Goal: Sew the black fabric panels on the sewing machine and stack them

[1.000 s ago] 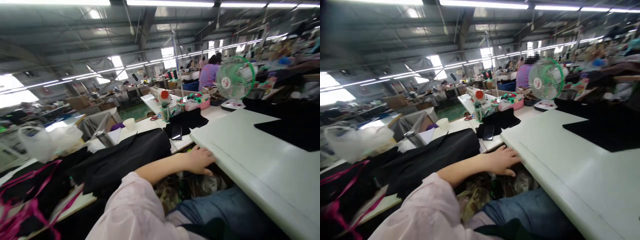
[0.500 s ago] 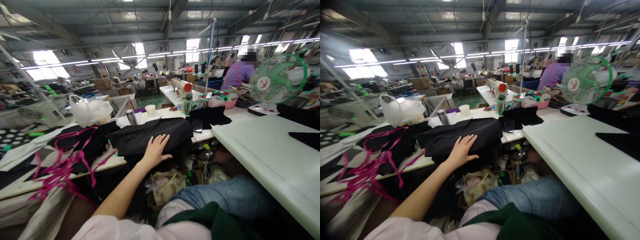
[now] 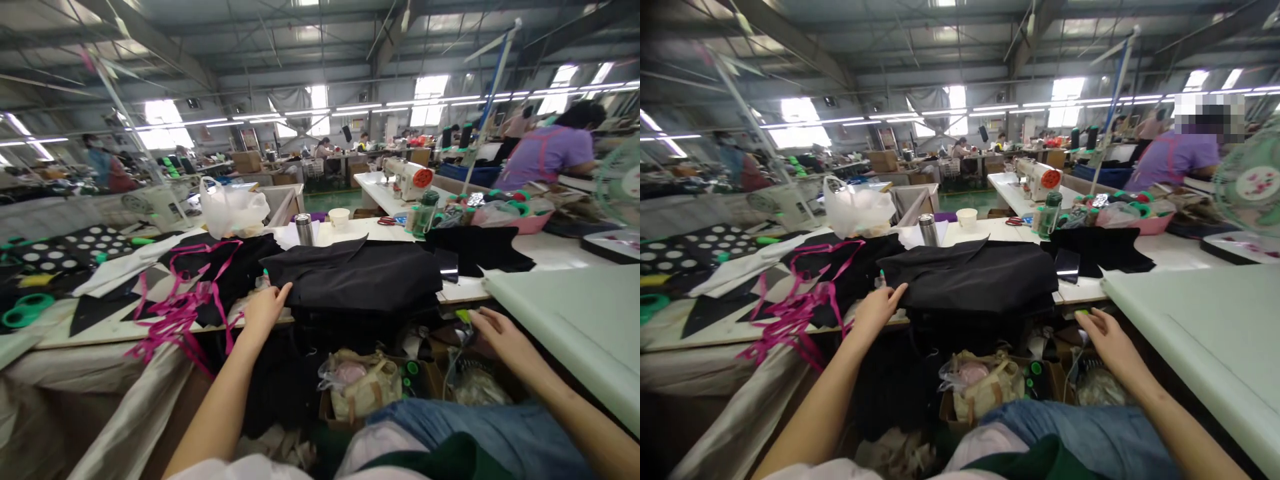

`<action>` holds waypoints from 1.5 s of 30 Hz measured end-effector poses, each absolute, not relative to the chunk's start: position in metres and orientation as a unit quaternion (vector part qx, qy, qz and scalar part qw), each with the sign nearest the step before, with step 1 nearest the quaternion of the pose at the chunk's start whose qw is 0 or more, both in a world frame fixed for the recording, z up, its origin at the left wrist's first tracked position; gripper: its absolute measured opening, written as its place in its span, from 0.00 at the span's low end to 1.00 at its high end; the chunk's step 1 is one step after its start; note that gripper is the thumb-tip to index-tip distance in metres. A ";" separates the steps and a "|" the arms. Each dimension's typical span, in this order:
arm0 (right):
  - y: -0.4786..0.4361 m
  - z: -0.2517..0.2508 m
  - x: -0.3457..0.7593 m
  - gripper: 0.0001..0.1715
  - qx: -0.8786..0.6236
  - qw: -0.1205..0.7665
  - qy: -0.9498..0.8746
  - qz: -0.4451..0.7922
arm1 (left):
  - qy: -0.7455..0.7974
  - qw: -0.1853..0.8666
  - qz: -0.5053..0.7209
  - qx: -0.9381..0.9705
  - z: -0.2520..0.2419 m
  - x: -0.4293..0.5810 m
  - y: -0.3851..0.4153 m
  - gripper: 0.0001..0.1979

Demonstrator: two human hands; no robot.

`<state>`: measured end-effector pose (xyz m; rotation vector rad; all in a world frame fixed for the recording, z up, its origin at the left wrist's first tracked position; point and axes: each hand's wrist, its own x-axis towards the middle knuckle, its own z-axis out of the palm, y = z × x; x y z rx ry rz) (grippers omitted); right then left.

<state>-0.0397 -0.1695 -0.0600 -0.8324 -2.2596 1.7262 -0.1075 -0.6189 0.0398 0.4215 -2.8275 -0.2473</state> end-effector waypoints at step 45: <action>-0.212 -0.059 -0.136 0.29 -0.264 -0.057 -0.566 0.779 | -0.964 0.113 0.018 -0.238 0.104 -0.348 -0.510 0.25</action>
